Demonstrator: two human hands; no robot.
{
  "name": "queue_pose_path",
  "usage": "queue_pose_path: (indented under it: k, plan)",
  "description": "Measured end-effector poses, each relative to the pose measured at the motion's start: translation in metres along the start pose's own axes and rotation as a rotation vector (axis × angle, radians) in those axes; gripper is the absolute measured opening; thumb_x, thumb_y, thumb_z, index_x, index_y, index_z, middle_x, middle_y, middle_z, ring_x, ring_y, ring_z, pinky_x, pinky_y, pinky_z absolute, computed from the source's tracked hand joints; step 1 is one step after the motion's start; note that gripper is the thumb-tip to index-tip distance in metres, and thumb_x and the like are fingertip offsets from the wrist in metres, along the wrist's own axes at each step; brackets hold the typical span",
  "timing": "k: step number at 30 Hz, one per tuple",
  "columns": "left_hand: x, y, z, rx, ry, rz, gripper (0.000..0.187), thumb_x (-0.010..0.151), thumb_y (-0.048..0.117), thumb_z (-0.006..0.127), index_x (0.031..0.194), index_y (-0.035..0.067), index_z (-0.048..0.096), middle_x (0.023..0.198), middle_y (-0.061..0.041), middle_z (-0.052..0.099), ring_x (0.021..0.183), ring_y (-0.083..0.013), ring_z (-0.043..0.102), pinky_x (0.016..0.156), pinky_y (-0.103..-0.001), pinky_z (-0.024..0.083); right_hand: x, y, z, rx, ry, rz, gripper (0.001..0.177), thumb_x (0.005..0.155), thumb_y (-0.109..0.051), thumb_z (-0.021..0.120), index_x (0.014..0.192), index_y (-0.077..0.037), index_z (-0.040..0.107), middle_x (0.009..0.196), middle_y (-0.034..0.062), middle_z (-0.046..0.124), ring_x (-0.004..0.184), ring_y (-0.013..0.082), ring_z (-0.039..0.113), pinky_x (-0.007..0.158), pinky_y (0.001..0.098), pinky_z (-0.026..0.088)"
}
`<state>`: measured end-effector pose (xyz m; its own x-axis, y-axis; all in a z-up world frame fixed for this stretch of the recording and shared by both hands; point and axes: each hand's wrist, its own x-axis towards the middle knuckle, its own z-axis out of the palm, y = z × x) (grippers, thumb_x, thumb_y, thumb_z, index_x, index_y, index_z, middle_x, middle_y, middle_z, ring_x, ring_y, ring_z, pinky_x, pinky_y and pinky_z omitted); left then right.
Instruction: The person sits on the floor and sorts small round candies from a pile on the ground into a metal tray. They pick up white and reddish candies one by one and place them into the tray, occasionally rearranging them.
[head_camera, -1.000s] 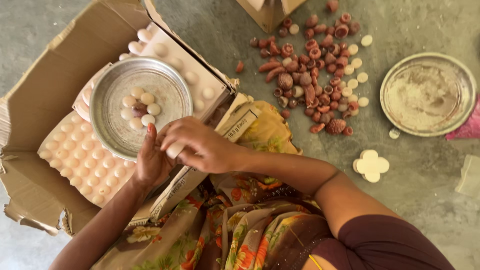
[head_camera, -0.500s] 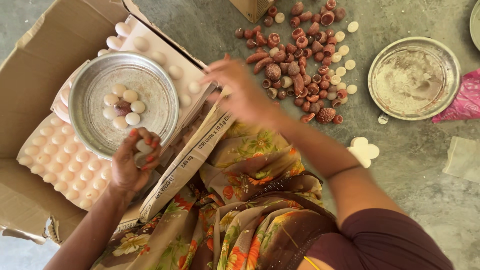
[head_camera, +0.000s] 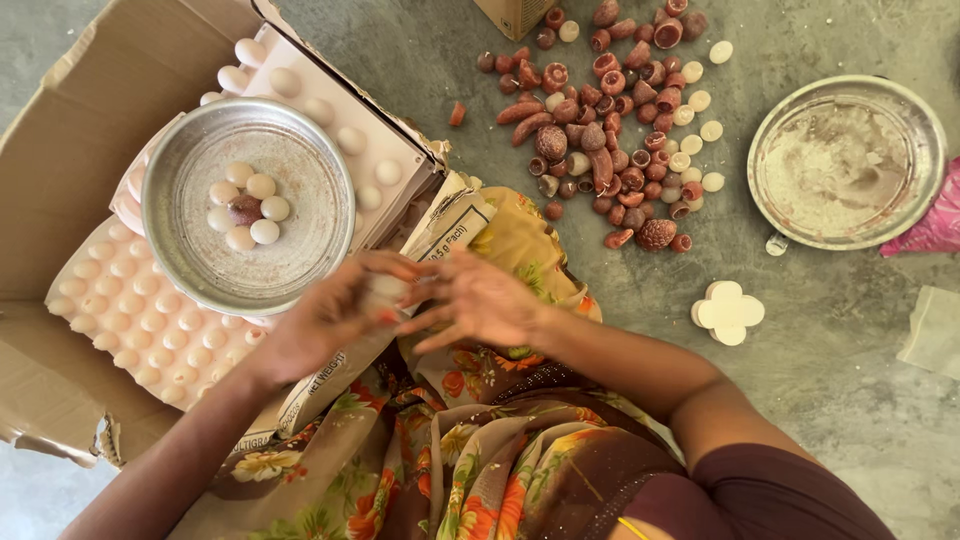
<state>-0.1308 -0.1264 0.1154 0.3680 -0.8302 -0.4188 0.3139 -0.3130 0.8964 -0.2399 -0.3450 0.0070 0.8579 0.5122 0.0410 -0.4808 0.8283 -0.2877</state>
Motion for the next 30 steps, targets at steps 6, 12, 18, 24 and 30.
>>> queue_pose_path:
  k: [6, 12, 18, 24, 30]
  plan:
    - [-0.010, 0.020, 0.012, 0.473, 0.135, 0.250, 0.049, 0.092, -0.001, 0.066, 0.140, 0.008, 0.056, 0.145, -0.010, 0.059, 0.132, -0.0203, 0.058, 0.112, -0.035, 0.049, 0.019, 0.002, -0.008, 0.446, 0.072, -0.161, 0.025, 0.116, -0.025, 0.053, 0.117, -0.004, 0.066, 0.109, 0.0125, 0.070, 0.087, 0.0227, 0.071, 0.062, 0.0313, 0.059]
    - [-0.053, -0.001, -0.029, 0.095, 0.347, 0.134, 0.037, 0.100, 0.002, 0.057, 0.136, 0.000, 0.058, 0.129, -0.011, 0.069, 0.118, -0.0175, 0.064, 0.106, -0.033, 0.052, -0.038, -0.139, -0.134, 0.384, 0.832, -0.755, 0.023, 0.097, -0.025, 0.051, 0.091, -0.009, 0.066, 0.090, 0.0082, 0.066, 0.082, 0.0215, 0.065, 0.067, 0.0348, 0.054]
    - [-0.077, -0.013, -0.043, 0.084, 0.551, 0.113, 0.034, 0.104, 0.008, 0.055, 0.136, -0.002, 0.057, 0.126, -0.013, 0.069, 0.106, -0.0148, 0.066, 0.099, -0.030, 0.053, -0.101, -0.208, -0.280, 0.151, 1.159, -0.846, 0.028, 0.093, -0.025, 0.051, 0.107, -0.005, 0.064, 0.117, 0.0131, 0.065, 0.109, 0.0269, 0.062, 0.086, 0.0450, 0.047]
    - [-0.072, -0.013, -0.040, 0.081, 0.525, 0.096, 0.033, 0.104, 0.010, 0.056, 0.134, -0.002, 0.059, 0.123, -0.011, 0.070, 0.102, -0.0142, 0.066, 0.095, -0.029, 0.054, -0.054, -0.136, -0.285, -0.890, 1.118, -0.890, 0.025, 0.094, -0.008, 0.071, 0.119, -0.009, 0.071, 0.118, 0.0103, 0.067, 0.111, 0.0249, 0.064, 0.099, 0.0398, 0.053]
    - [-0.062, -0.007, -0.036, 0.133, 0.508, 0.070, 0.031, 0.103, 0.010, 0.055, 0.132, 0.001, 0.061, 0.121, -0.008, 0.071, 0.102, -0.0126, 0.066, 0.095, -0.029, 0.054, -0.015, -0.071, -0.237, -2.348, 1.149, -0.349, 0.031, 0.084, -0.017, 0.081, 0.113, -0.014, 0.070, 0.120, 0.0162, 0.058, 0.100, 0.0364, 0.060, 0.080, 0.0443, 0.054]
